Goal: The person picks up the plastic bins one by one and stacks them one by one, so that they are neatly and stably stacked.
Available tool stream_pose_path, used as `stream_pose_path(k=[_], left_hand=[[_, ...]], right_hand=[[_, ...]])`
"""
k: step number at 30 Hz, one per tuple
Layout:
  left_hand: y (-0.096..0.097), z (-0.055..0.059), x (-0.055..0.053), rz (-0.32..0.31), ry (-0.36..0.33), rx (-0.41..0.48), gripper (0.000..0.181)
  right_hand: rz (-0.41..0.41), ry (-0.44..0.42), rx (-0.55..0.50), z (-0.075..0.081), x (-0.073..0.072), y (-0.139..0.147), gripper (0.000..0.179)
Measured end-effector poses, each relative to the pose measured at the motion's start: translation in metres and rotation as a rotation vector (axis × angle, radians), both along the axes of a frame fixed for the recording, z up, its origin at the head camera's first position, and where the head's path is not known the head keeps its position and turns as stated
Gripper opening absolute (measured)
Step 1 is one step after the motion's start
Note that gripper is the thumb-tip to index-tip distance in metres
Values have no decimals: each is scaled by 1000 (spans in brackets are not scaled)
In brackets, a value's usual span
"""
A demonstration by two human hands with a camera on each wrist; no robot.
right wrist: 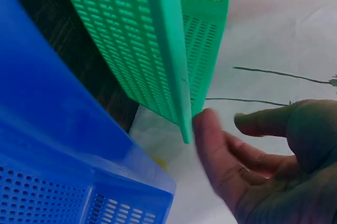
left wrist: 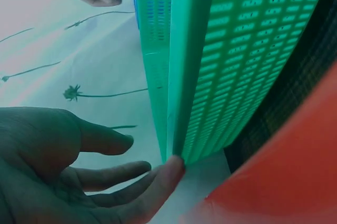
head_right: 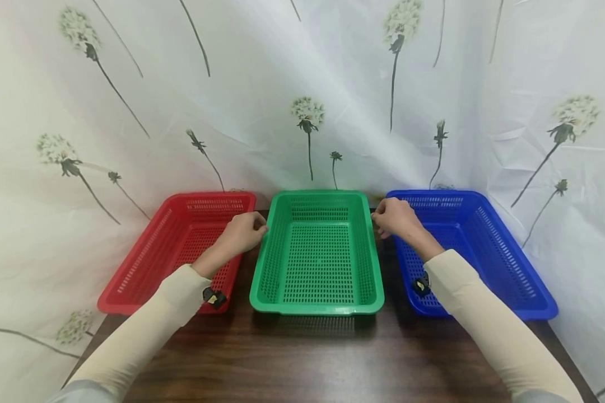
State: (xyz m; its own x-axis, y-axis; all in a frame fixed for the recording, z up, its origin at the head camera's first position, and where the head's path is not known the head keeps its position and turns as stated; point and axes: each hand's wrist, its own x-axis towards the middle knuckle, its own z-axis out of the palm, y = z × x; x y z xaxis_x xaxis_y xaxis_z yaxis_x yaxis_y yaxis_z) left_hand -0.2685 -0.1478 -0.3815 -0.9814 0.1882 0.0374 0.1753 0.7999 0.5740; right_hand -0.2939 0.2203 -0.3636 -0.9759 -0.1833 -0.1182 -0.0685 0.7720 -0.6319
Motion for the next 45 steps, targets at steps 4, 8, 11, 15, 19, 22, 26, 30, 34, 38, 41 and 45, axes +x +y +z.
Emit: stream_pose_path(k=[4, 8, 11, 15, 19, 22, 26, 30, 34, 38, 41, 45], left_hand=[[1, 1, -1, -8, -67, -15, 30], [2, 0, -3, -2, -130, 0, 31], [3, 0, -6, 6, -163, 1, 34], [4, 1, -12, 25, -194, 3, 38], [5, 3, -16, 38, -220, 35, 36], [4, 1, -17, 43, -236, 55, 32], [3, -2, -17, 48, -248, 74, 30], [2, -6, -16, 48, -271, 96, 29], [3, -8, -14, 53, -288, 125, 28], [2, -8, -13, 50, -272, 133, 26], [2, -8, -13, 42, -254, 121, 25], [1, -8, -12, 36, -246, 125, 25]], right_hand=[[17, -61, 58, -3, 0, -3, 33], [34, -134, 39, -6, -1, -5, 37], [50, -164, 33, -7, -2, -7, 35], [66, -169, 59, -9, -3, -9, 28], [60, -165, 67, -12, -4, -9, 27], [57, -171, 66, -14, -6, -9, 30], [54, -186, 71, -18, -7, -9, 32], [55, -196, 73, -20, -6, -9, 31], [59, -199, 68, -20, -5, -8, 30], [55, -205, 52, -21, -5, -8, 29], [56, -215, 47, -22, -6, -9, 28], [67, -212, 56, -21, -6, -9, 26]])
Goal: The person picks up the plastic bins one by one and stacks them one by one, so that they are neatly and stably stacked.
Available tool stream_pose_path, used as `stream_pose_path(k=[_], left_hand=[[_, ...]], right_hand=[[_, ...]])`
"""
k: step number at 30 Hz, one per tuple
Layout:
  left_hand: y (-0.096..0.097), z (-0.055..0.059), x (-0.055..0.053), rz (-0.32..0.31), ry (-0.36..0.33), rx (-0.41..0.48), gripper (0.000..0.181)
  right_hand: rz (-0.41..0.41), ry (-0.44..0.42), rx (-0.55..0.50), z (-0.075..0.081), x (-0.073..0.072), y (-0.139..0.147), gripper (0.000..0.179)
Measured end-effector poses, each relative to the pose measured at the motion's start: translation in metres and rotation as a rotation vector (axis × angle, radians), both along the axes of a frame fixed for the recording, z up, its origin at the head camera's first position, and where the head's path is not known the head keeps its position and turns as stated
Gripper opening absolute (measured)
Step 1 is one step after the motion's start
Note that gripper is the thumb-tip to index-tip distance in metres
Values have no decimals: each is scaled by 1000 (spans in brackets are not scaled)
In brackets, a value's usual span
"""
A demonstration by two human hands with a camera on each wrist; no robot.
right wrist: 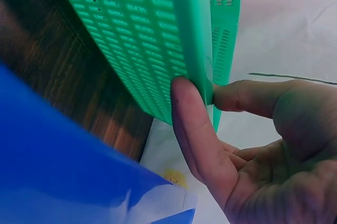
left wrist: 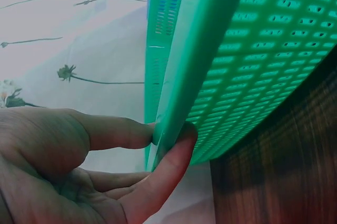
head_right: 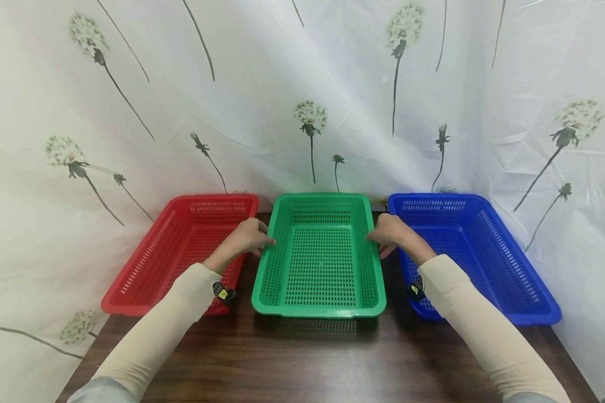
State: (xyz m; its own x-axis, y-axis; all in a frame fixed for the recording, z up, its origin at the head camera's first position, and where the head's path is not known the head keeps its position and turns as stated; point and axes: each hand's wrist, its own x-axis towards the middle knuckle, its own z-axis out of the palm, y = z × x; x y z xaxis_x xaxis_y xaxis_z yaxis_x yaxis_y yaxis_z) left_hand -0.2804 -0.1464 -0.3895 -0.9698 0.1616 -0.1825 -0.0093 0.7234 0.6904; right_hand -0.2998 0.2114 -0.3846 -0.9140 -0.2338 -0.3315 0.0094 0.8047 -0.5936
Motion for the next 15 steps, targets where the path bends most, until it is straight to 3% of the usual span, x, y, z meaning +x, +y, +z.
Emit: stream_pose_path(k=[6, 15], left_hand=[[1, 2, 2, 5, -3, 2, 29], [-2, 14, 5, 28, 25, 28, 39]], right_hand=[[5, 15, 6, 2, 0, 1, 26], [16, 65, -4, 15, 2, 2, 31]])
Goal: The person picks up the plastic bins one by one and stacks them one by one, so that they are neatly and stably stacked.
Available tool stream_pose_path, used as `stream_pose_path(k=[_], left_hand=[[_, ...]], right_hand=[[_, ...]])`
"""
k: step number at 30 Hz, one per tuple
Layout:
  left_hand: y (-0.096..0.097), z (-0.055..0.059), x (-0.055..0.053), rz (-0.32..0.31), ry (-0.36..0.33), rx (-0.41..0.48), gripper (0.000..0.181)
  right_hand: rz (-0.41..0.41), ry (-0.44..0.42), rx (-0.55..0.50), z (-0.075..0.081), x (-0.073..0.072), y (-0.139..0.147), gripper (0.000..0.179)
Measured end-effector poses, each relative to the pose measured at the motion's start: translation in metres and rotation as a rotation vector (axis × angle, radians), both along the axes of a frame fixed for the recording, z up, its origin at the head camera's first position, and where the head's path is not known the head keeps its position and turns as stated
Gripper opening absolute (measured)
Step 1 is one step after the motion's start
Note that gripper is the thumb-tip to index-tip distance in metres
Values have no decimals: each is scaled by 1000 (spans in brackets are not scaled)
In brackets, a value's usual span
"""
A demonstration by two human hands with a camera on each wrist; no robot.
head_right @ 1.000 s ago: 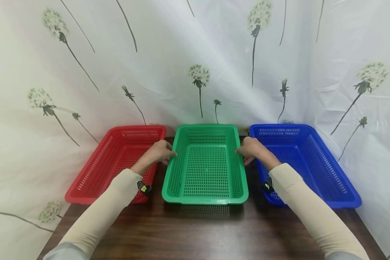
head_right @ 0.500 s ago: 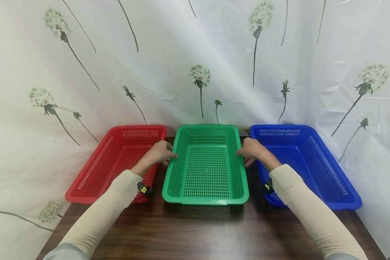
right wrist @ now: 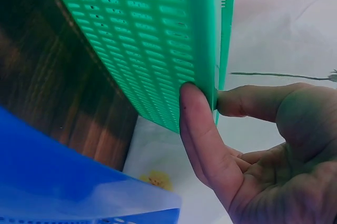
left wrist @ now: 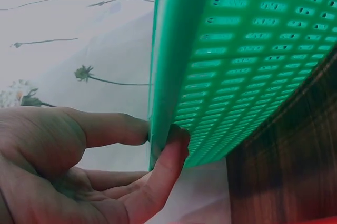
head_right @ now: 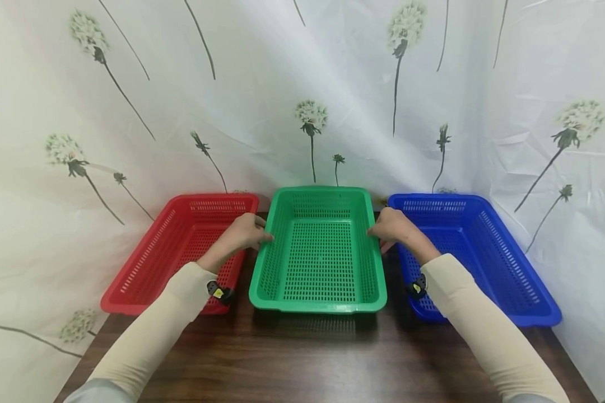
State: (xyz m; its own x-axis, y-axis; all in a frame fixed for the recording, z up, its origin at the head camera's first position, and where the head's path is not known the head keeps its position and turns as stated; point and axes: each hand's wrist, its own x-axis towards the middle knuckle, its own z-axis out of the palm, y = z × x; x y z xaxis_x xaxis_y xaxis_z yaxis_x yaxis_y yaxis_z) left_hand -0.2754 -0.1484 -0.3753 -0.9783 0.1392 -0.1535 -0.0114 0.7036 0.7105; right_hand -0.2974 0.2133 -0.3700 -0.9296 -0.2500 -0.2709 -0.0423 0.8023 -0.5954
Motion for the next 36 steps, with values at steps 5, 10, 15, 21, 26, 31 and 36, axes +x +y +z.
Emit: stream_pose_path(k=[5, 10, 15, 21, 26, 31, 36], left_hand=[[-1, 7, 1, 15, 5, -3, 43], [-2, 16, 2, 24, 14, 20, 41], [-4, 25, 3, 23, 33, 5, 42], [-8, 34, 6, 28, 38, 7, 45], [-13, 41, 10, 29, 36, 36, 50], [-18, 52, 14, 34, 49, 24, 52], [-24, 62, 19, 40, 75, 11, 51]], right_hand=[[-7, 2, -36, 10, 1, 2, 28], [-10, 7, -52, 21, 1, 4, 30], [-6, 8, -35, 29, 3, 4, 27], [1, 14, -48, 40, 5, 3, 28], [7, 25, -84, 49, 9, 3, 27], [11, 22, -107, 59, 13, -1, 29], [13, 24, -138, 68, 15, -5, 33]])
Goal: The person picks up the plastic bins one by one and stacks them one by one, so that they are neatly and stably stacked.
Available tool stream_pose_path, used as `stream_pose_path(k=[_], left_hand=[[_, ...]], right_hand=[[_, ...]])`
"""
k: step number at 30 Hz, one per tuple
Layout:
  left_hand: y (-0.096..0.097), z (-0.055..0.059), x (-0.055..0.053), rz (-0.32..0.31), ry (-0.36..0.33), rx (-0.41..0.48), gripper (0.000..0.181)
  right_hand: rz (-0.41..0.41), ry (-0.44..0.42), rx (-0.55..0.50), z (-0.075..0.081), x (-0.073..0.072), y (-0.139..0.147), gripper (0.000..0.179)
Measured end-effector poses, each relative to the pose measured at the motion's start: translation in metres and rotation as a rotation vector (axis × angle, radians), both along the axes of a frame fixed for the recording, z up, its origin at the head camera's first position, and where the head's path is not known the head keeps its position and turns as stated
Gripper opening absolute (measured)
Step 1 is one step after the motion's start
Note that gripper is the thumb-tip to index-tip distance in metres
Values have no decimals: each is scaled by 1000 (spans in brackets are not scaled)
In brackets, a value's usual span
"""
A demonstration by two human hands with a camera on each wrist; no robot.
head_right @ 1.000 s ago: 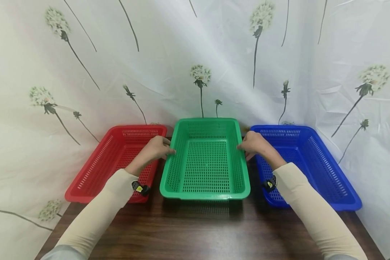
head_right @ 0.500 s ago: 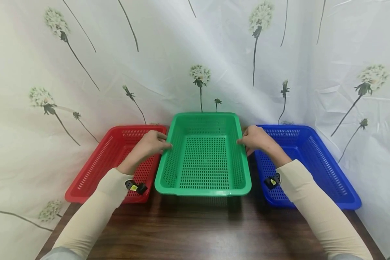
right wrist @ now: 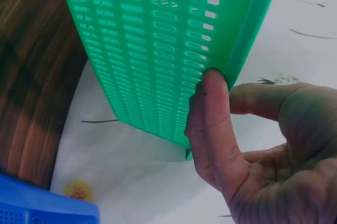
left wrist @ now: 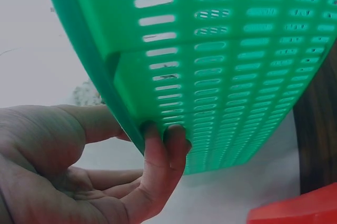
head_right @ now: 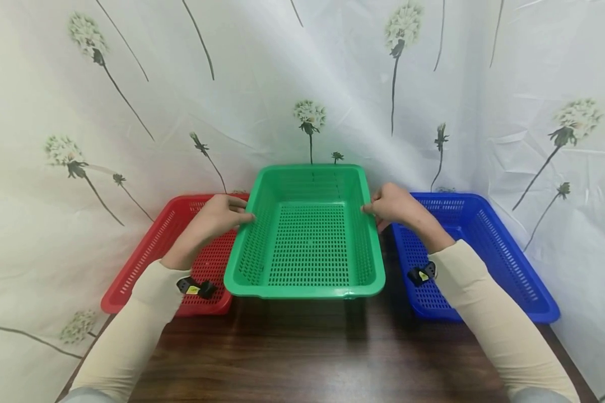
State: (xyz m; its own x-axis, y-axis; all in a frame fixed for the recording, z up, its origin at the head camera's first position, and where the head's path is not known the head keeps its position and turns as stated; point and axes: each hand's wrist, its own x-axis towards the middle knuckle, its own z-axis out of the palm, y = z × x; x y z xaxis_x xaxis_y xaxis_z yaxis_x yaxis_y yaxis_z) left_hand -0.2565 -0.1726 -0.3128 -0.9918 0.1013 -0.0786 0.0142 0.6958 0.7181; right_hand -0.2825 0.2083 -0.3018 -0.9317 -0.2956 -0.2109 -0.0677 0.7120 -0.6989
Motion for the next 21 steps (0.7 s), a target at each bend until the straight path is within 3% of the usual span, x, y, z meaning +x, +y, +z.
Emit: stream_pose_path(k=[5, 10, 21], left_hand=[[-8, 7, 4, -5, 25, 1, 49], [-18, 16, 9, -2, 27, 35, 46], [-46, 33, 15, 45, -52, 157, 51]], right_hand=[[-12, 7, -43, 8, 0, -6, 23], [-7, 16, -79, 16, -1, -12, 24], [9, 29, -131, 22, 0, -36, 24]])
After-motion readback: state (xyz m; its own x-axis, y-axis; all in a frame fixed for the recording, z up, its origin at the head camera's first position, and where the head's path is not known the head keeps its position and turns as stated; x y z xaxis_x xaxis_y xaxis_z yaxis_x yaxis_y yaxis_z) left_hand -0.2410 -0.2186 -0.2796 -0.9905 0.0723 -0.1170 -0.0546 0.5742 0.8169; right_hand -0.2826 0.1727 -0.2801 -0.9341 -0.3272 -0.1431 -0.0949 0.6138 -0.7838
